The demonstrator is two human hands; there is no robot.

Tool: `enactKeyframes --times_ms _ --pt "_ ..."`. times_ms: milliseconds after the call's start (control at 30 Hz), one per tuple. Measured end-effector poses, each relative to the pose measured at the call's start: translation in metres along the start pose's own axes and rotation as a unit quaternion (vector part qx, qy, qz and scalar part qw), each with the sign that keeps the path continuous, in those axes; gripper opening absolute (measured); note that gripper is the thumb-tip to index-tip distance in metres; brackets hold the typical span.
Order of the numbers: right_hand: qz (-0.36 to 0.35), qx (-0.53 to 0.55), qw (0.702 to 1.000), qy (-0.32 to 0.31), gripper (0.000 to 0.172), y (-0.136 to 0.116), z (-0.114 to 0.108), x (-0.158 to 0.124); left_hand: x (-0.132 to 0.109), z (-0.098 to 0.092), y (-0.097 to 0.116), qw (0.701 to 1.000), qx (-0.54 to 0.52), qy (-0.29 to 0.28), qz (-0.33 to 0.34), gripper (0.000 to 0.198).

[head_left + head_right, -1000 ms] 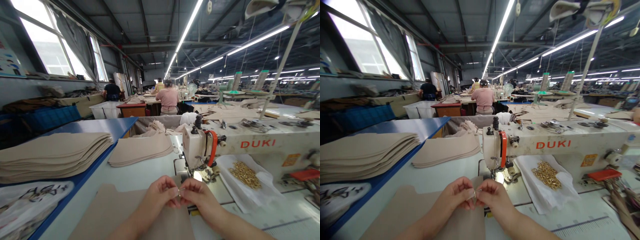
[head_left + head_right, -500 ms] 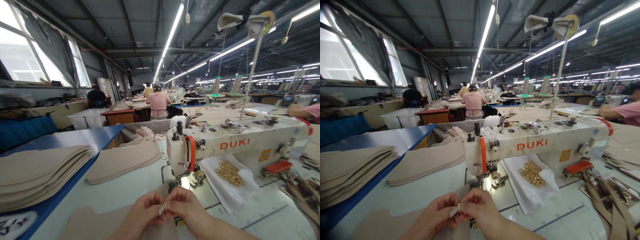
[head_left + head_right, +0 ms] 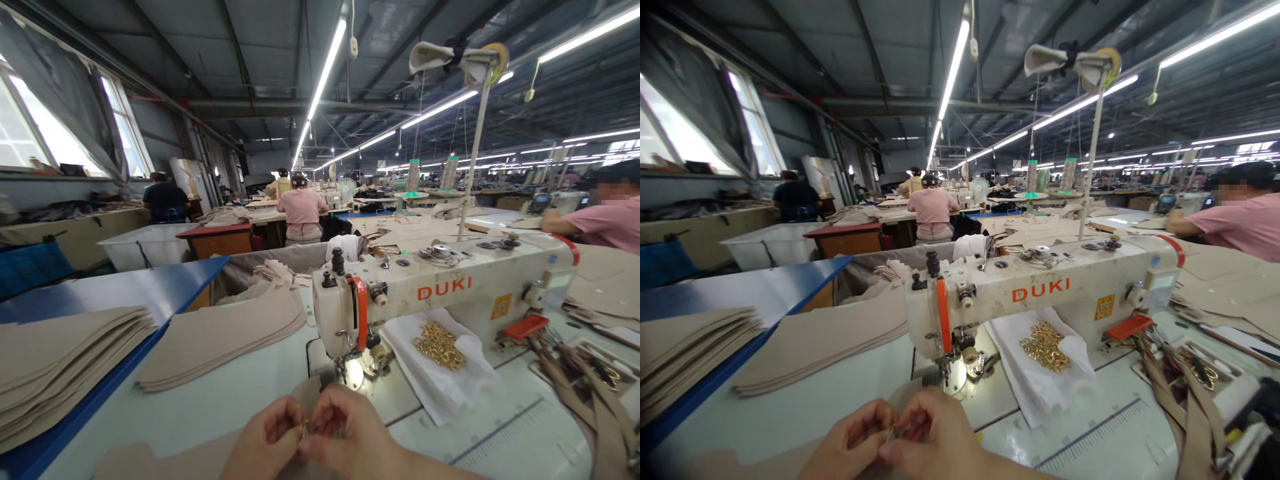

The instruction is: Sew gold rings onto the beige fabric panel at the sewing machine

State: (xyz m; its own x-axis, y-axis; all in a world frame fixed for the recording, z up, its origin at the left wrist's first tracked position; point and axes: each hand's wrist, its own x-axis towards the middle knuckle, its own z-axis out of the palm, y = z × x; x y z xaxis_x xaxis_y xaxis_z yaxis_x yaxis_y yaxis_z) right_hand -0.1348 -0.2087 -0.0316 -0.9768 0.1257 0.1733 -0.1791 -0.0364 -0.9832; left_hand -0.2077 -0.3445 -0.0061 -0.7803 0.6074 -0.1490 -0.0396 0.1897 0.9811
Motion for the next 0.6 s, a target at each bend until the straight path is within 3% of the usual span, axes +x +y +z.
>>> enactKeyframes --times_ms 167,333,500,600 --pt "-0.073 -0.101 0.992 0.036 0.009 -0.002 -0.002 -0.002 0.002 0.001 -0.002 1.000 -0.010 0.004 -0.019 0.034" --pt "-0.058 -0.133 0.988 0.056 0.010 -0.002 -0.004 -0.002 0.006 0.002 -0.011 0.999 -0.031 0.024 -0.014 0.038" --pt "-0.054 -0.185 0.979 0.065 0.004 -0.006 -0.003 0.001 0.001 0.002 -0.006 0.998 -0.013 0.037 0.041 0.027" --pt "-0.049 -0.196 0.976 0.077 0.004 -0.007 -0.003 0.001 0.000 0.001 -0.004 0.999 -0.020 0.030 0.039 0.027"
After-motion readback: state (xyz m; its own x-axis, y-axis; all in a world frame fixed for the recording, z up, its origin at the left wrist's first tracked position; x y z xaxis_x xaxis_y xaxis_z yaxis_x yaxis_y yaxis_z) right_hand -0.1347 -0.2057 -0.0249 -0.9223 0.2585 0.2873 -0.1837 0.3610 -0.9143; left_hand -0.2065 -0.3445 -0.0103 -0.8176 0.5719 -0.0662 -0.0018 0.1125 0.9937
